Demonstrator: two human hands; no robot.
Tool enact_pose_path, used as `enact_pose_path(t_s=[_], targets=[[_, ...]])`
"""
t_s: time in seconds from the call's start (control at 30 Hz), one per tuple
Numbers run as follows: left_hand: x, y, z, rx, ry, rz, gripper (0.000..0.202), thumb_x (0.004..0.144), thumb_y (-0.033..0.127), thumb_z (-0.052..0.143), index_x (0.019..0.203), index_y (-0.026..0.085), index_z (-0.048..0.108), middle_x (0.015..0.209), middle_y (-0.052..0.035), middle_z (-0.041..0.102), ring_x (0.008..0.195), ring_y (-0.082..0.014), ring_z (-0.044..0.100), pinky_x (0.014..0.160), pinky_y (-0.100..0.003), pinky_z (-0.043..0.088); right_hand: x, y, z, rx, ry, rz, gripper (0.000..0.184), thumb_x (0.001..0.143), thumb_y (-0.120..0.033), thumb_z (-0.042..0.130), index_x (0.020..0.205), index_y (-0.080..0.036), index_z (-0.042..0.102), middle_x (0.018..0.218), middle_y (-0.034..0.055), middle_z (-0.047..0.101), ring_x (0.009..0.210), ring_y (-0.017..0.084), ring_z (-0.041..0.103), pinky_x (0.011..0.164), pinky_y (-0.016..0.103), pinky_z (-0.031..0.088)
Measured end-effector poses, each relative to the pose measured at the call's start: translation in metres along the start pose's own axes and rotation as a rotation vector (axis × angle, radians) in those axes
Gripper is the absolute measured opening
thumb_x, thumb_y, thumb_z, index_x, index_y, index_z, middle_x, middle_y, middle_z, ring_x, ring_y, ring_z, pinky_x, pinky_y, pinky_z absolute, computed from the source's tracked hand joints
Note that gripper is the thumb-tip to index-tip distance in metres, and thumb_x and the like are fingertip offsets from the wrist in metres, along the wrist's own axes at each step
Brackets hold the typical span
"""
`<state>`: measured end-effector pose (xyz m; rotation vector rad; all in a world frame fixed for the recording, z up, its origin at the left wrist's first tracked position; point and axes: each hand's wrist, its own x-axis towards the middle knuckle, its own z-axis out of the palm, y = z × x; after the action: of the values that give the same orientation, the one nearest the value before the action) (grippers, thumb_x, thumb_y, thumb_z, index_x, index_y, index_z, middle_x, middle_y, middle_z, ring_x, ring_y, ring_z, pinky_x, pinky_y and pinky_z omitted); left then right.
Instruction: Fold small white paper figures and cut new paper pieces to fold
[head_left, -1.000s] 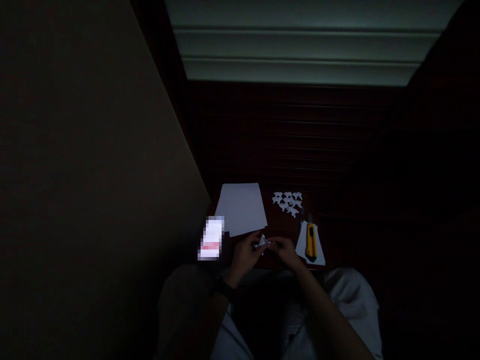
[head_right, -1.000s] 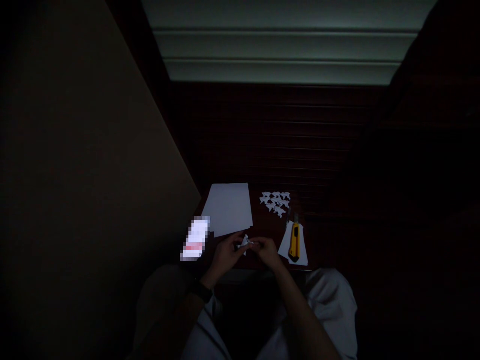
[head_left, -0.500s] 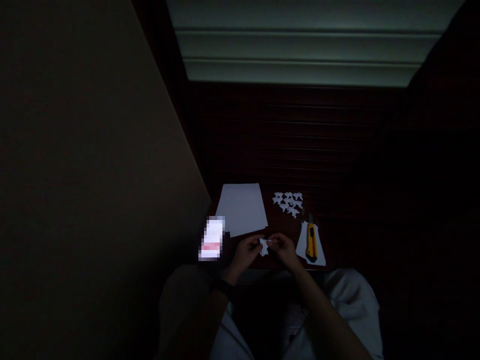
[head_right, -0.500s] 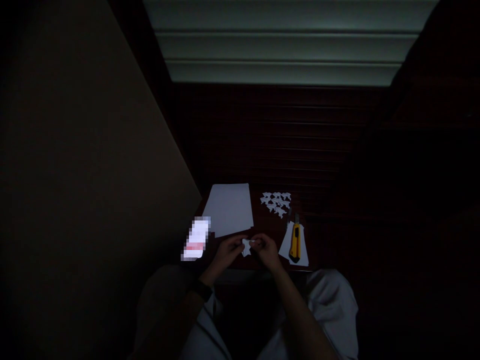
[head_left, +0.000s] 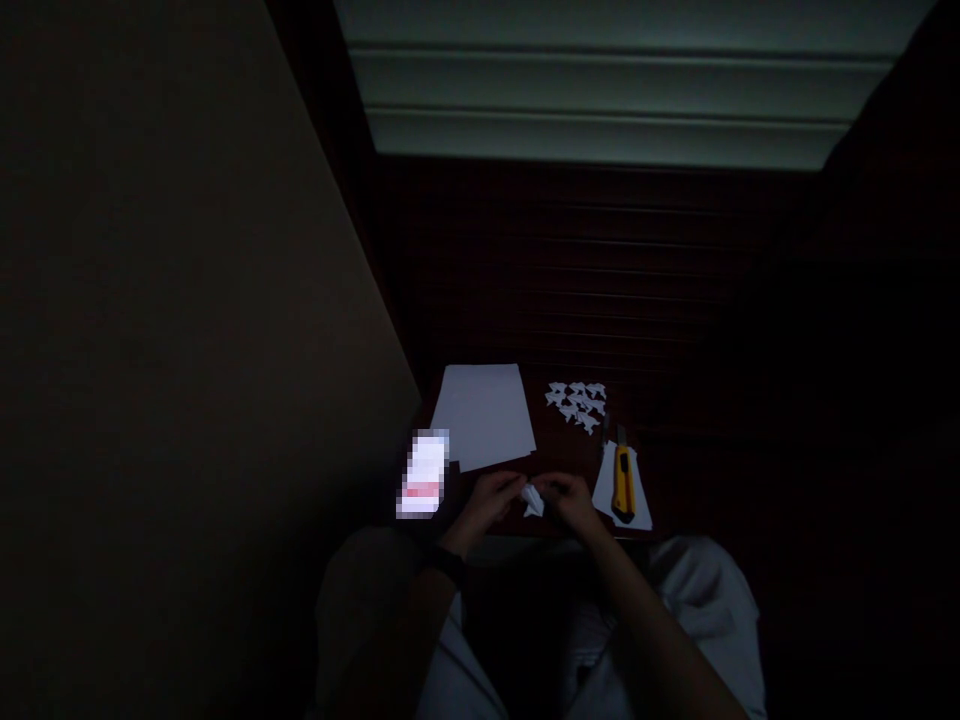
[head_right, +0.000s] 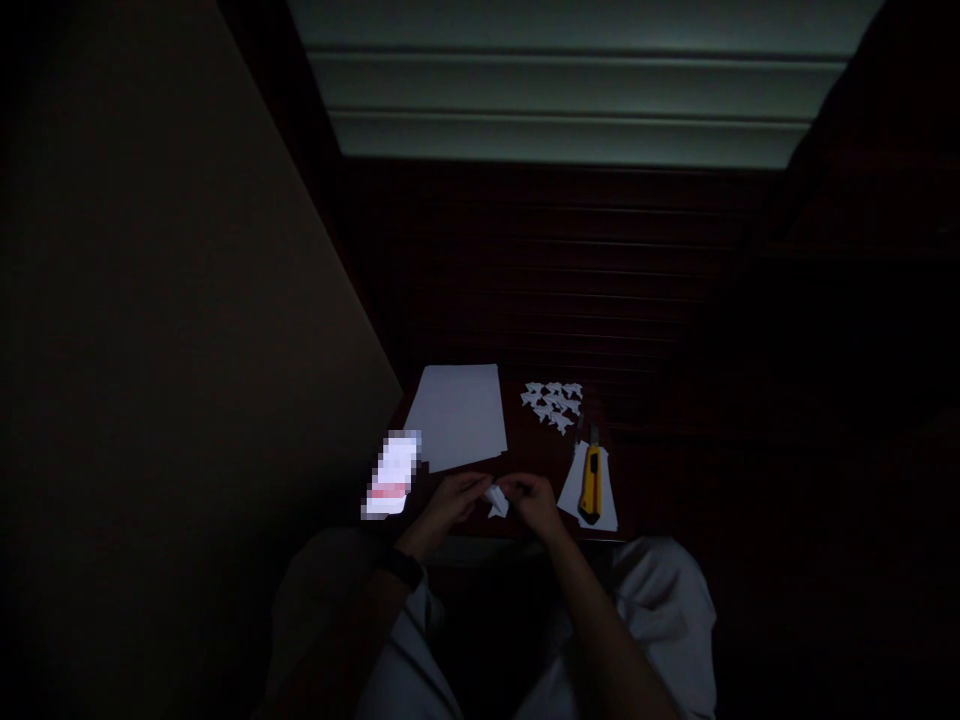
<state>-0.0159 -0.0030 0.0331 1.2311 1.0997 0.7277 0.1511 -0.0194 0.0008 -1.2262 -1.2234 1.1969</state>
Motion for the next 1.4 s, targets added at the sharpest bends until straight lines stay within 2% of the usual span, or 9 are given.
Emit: enact_pose_path(t_s=[0.17,0.37,0.57,0.77,0.97,1.07,1.17,1.27,1.4], targets=[[-0.003,0.006,-0.001,0.046,-0.103,-0.037,0.050,0.068,0.055,0.054,0.088,0.011,0.063,0.068,-0.0040,0.059,0.041,-0.0035,0.034,0.038,-0.016,0.018,0.000,0.000,0.002,0.087,0.014,0.025,0.023,0.065,-0.033,0.064,0.081,-0.017,0.062,0.065,0.0008,0.061,0.055,0.013,0.053,0.051,0.022,0.041],[-0.006,0.009,-0.001,0.041,-0.068,-0.054,0.050,0.067,0.056,0.053,0.087,0.011,0.063,0.068,-0.0043,0.059,0.045,-0.0049,0.037,0.040,-0.016,0.020,0.000,0.000,0.002,0.079,0.028,0.048,0.026,0.064,-0.037,0.066,0.078,-0.016,0.062,0.068,0.0026,0.060,0.057,0.013,0.053,0.051,0.023,0.042],[-0.004,-0.001,-0.001,0.030,0.001,-0.043,0.050,0.068,0.057,0.052,0.084,0.011,0.062,0.053,0.0034,0.045,0.041,-0.0043,0.033,0.038,-0.016,0.019,-0.002,-0.003,0.001,0.085,-0.041,0.062,0.037,0.057,-0.033,0.071,0.089,-0.017,0.061,0.078,0.0033,0.062,0.058,0.012,0.054,0.051,0.022,0.042],[0.002,-0.012,0.001,0.124,0.025,0.002,0.049,0.070,0.057,0.050,0.076,0.010,0.063,0.045,0.0048,0.040,0.037,-0.0045,0.032,0.037,-0.017,0.019,-0.010,-0.012,0.003,-0.124,-0.043,-0.024,0.026,0.068,-0.032,0.062,0.090,-0.019,0.058,0.071,0.0007,0.062,0.054,0.011,0.054,0.047,0.020,0.041],[0.002,-0.013,0.001,0.172,0.027,0.030,0.048,0.071,0.056,0.050,0.074,0.010,0.064,0.044,0.0036,0.044,0.037,-0.0055,0.035,0.038,-0.017,0.022,-0.015,-0.014,0.006,-0.132,-0.036,0.006,0.027,0.071,-0.033,0.058,0.095,-0.021,0.051,0.070,0.0003,0.062,0.046,0.011,0.053,0.039,0.020,0.038],[0.003,-0.014,0.001,0.183,0.029,0.036,0.048,0.071,0.055,0.049,0.075,0.010,0.065,0.042,0.0040,0.043,0.036,-0.0056,0.035,0.038,-0.018,0.022,-0.018,-0.021,0.006,-0.197,-0.034,-0.052,0.022,0.074,-0.030,0.054,0.094,-0.022,0.051,0.074,0.0013,0.062,0.051,0.013,0.055,0.044,0.022,0.041],[0.004,-0.016,0.000,0.173,0.020,0.040,0.047,0.071,0.054,0.050,0.077,0.010,0.065,0.042,0.0037,0.044,0.036,-0.0055,0.035,0.037,-0.017,0.023,-0.022,-0.032,0.003,-0.313,-0.050,-0.167,0.017,0.077,-0.025,0.050,0.094,-0.022,0.051,0.079,0.0020,0.062,0.064,0.015,0.058,0.059,0.025,0.043],[0.004,-0.017,-0.001,0.144,0.003,0.040,0.047,0.071,0.053,0.051,0.082,0.009,0.064,0.044,0.0038,0.044,0.037,-0.0052,0.037,0.037,-0.017,0.024,-0.023,-0.042,0.002,-0.389,-0.092,-0.218,0.016,0.079,-0.023,0.046,0.094,-0.022,0.051,0.076,0.0012,0.061,0.064,0.015,0.057,0.063,0.026,0.041],[0.001,-0.017,-0.002,0.057,0.014,0.042,0.051,0.072,0.050,0.053,0.108,0.013,0.055,0.056,0.0030,0.050,0.037,-0.0044,0.039,0.034,-0.015,0.024,-0.018,-0.047,0.007,-0.418,-0.104,-0.260,0.015,0.081,-0.022,0.042,0.090,-0.022,0.053,0.075,0.0009,0.059,0.064,0.015,0.055,0.063,0.025,0.040]])
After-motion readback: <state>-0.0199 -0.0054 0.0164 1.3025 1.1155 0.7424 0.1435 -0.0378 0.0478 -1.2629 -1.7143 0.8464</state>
